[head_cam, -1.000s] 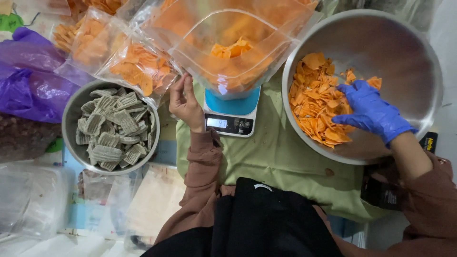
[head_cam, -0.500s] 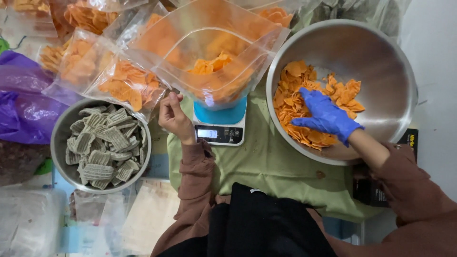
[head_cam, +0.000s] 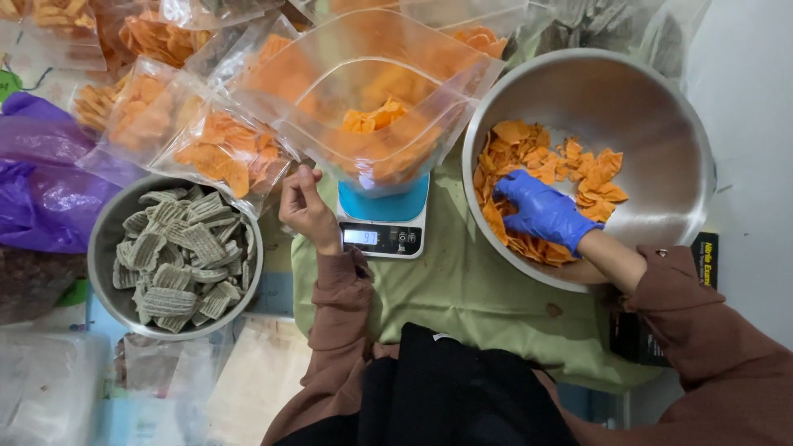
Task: The person fills plastic bags with orange chips from a bowl, weighs them on a digital scale, and organizes them on a table alongside other bags of food.
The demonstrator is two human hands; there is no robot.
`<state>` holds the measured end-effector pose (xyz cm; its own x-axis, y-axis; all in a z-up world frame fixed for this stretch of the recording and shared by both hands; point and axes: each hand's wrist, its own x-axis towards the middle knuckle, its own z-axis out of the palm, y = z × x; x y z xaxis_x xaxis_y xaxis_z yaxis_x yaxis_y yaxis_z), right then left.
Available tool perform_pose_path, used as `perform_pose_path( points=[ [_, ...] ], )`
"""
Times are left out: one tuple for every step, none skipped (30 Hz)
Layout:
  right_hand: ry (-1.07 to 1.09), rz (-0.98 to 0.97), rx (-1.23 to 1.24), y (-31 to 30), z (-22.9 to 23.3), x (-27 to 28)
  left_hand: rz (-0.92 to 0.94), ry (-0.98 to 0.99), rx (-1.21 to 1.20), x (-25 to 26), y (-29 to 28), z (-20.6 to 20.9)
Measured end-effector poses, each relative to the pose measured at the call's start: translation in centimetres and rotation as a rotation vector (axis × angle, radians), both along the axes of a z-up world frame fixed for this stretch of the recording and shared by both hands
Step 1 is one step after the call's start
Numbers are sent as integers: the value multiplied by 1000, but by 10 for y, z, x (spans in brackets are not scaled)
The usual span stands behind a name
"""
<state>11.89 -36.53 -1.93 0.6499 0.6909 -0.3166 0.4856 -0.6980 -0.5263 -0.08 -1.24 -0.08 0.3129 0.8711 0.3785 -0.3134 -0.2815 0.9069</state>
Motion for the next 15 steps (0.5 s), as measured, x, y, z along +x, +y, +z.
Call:
perform_pose_path(
  points=[
    [-2,5,0,0,-2,0,5,-2,0,0,0,-1],
    [-18,-37,37,-1,-5,1,8,2,2,0,0,-2],
    [-35,-80,74,-2,-7,1,10,7,3,0,0,-3],
    [-37,-77,74,3,11,-2,13,4,3,0,1,-2],
    [24,-227,104,8,29,-5,4,22,14,-1,1,-2],
    [84,-376,135,12,47,-9,-5,40,24,-2,2,-1],
    [80,-374,135,20,68,-15,-3,36,24,-2,1,-1],
    [276,-588,356,28,89,-21,-4,43,19,-3,1,-1],
    [476,-796,580,36,111,-27,-5,48,14,-2,1,-1],
    [471,-794,583,37,123,-24,-4,42,15,-2,0,0],
    [531,-847,737,38,136,-21,-4,24,7,-2,0,1],
    [592,-897,893,39,150,-17,-4,6,0,-2,-1,1],
    [589,-892,894,38,169,-15,-1,1,0,-2,-2,2],
    [674,-776,1019,37,189,-12,-8,23,-5,-1,-3,2],
    [764,-654,1136,36,208,-10,-13,47,-10,-2,-4,2]
  ],
)
